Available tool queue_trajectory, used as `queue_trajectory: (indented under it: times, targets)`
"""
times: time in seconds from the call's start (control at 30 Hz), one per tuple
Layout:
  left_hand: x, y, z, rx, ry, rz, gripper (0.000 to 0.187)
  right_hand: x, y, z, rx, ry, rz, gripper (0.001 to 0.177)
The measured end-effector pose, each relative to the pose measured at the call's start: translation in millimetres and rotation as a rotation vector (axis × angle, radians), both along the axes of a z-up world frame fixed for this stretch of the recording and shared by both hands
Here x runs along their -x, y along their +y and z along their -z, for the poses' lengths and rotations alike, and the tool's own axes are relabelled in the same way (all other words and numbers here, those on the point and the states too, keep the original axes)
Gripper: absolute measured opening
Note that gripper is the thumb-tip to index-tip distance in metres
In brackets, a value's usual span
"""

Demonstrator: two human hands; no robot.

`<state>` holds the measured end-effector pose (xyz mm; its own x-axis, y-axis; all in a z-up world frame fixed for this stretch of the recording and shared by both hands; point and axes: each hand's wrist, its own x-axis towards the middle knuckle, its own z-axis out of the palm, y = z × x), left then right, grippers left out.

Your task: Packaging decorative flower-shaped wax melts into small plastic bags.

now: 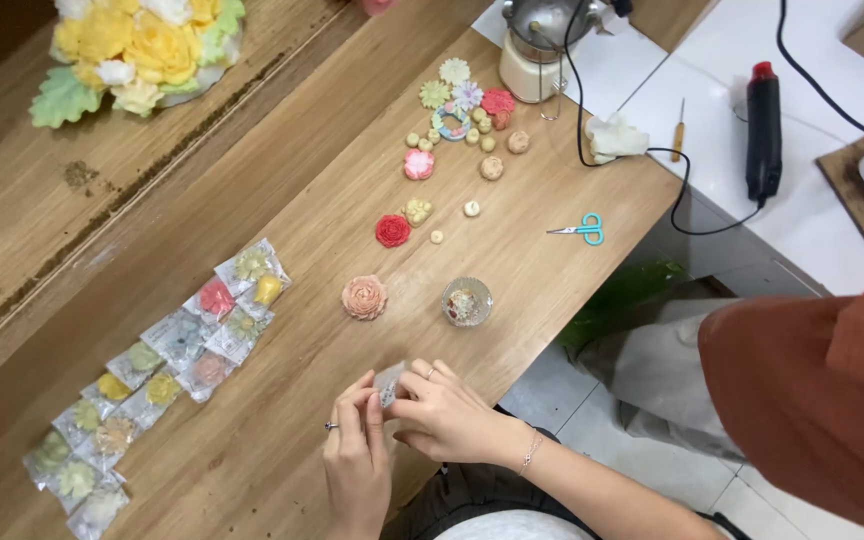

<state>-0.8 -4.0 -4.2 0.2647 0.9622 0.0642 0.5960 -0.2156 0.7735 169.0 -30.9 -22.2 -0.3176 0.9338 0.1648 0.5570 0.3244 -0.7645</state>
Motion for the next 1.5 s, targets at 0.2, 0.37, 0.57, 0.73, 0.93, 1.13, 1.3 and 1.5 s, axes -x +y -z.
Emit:
queue_trajectory:
  times: [0.2, 0.37, 0.57, 0.73, 0.93, 1.13, 1.3, 1.5]
  targets:
    - [-1.6, -24.4, 13.1, -0.018, -0.015, -0.133, 0.017, -10.8, 20.1, -9.2, -0.268, -0.003, -0.274, 0.029]
    - [-3.6, -32.1, 18.1, 0.132, -0.091, -0.32, 0.016, -9.6, 24.1, 5.0, 0.178, 0.047, -0.493, 0.039]
    - [-19.8, -28.4, 4.3, 0.046, -0.1, -0.256, 0.016, -15.1, 29.6, 12.5, 0.105, 0.132, -0.43, 0.037]
    - [-36.2, -22.0, 4.2, -0.059, 0.016, -0.069, 0.013, -39.6, 36.0, 13.3, 0.149, 0.096, -0.326, 0.02]
    - [-31.6, 12.4, -11.7, 0.323, -0.113, 0.144, 0.04, -64.8, 35.3, 1.9, 0.41, -0.053, -0.324, 0.017]
    - [-15.0, 40.8, -15.3, 0.588, -0.271, 0.286, 0.126, -75.9, 48.4, -19.3, 0.16, 0.154, -0.503, 0.022]
    - [-27.0, 52.4, -28.0, 0.846, -0.18, 0.429, 0.129, -84.9, 58.9, -30.5, 0.152, 0.316, -0.558, 0.029]
    - [-30.0, 50.0, -11.7, 0.808, -0.129, 0.411, 0.116, -96.4, 67.0, -41.7, 0.362, 0.442, -0.509, 0.031]
